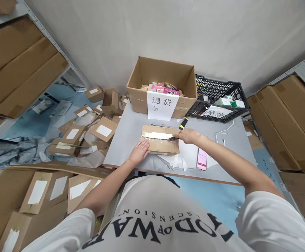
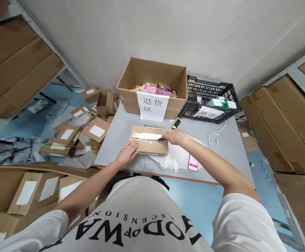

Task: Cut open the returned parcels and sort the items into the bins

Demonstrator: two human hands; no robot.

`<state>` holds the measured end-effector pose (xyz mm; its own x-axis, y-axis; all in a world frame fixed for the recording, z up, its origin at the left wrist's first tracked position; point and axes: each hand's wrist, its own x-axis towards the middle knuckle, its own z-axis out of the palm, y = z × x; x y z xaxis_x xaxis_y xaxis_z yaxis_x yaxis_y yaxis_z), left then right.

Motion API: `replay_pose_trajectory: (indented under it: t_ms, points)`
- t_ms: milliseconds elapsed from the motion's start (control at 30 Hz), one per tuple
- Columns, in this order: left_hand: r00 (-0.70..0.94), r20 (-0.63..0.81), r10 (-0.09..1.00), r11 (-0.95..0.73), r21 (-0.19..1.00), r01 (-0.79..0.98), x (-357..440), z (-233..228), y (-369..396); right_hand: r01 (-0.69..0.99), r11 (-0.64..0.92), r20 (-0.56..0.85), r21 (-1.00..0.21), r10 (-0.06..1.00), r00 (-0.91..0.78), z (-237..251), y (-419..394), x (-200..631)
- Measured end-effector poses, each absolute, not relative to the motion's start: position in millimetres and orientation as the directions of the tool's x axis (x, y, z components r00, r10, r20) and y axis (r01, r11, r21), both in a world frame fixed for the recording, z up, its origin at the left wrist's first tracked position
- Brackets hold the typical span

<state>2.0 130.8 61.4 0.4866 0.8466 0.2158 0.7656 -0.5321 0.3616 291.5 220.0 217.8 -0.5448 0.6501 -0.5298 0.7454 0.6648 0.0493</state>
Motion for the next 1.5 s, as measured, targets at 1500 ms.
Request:
replay_pose_trajectory:
  t_ms: [1500]
  points:
    - [0.514,0.317,0.797,-0.595,0.267,0.758,5,87,141,0.108,-0.455,-0.447,-0.884,0.89,0.093,97,85,388]
